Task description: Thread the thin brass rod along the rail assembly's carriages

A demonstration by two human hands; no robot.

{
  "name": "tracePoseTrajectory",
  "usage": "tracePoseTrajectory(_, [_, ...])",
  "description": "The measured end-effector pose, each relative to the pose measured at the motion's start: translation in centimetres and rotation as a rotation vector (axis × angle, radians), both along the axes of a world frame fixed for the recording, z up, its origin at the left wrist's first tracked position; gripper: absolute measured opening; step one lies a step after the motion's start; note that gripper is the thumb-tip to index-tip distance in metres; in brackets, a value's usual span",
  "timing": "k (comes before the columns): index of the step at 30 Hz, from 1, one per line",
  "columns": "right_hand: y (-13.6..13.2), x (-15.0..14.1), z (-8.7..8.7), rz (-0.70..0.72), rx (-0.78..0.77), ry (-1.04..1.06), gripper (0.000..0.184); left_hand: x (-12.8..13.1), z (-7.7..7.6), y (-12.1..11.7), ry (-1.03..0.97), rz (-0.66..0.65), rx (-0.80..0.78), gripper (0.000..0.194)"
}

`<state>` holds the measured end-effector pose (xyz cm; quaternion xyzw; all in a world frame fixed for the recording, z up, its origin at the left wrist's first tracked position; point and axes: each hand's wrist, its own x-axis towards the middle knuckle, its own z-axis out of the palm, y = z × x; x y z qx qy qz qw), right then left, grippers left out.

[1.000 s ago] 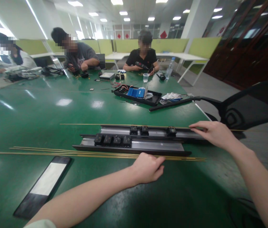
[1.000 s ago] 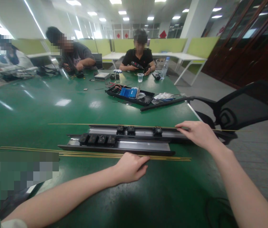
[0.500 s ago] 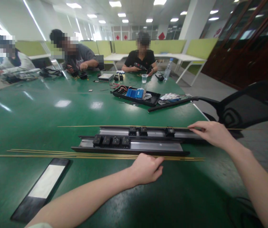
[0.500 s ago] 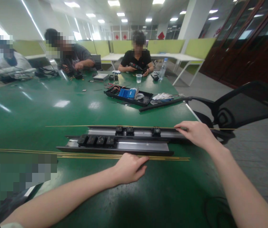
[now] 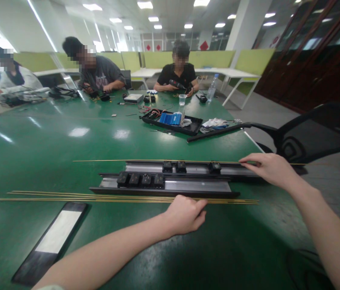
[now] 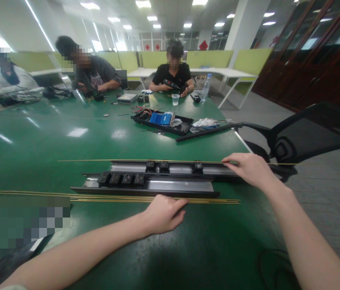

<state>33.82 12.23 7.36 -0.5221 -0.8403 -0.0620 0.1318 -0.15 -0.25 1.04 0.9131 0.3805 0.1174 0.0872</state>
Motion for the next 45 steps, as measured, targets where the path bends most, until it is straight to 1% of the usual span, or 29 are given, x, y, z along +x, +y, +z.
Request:
tracePoseTrajectory(8, [0.0,0.5,0.2,-0.019,-0.002,-0.016,0.027,0.0,0.0,0.0,-0.009,-0.003,-0.005,0.032])
tracePoseTrajectory(12, [-0.1,0.4,0.3,-0.016,0.01,-0.017,0.028,0.0,0.0,0.0,-0.015,-0.01,-0.006,0.032])
tracePoseTrajectory(16, [-0.2,0.3,0.5,-0.049,0.019,-0.035,0.03,0.1,0.1,0.0,-0.011,-0.008,-0.012,0.031])
tracePoseTrajectory(23, [-0.3,0.5,0.7,-0.066,-0.007,-0.058,0.03,0.0,0.2,-0.1,-0.008,-0.004,-0.008,0.033])
tracePoseTrajectory(27, [-0.2,0.9,0.7,-0.07,0.009,-0.06,0.029,0.0,0.2,-0.1,-0.007,-0.004,-0.006,0.033])
tracePoseTrajectory(37, [0.0,1.5,0.7,-0.117,-0.024,-0.079,0.029,0.1,0.0,0.0,0.0,-0.005,-0.004,0.035])
tracePoseTrajectory(45, [0.6,2.7,-0.1,-0.157,0.012,-0.108,0.026,0.0,0.1,0.0,-0.003,-0.004,-0.007,0.033])
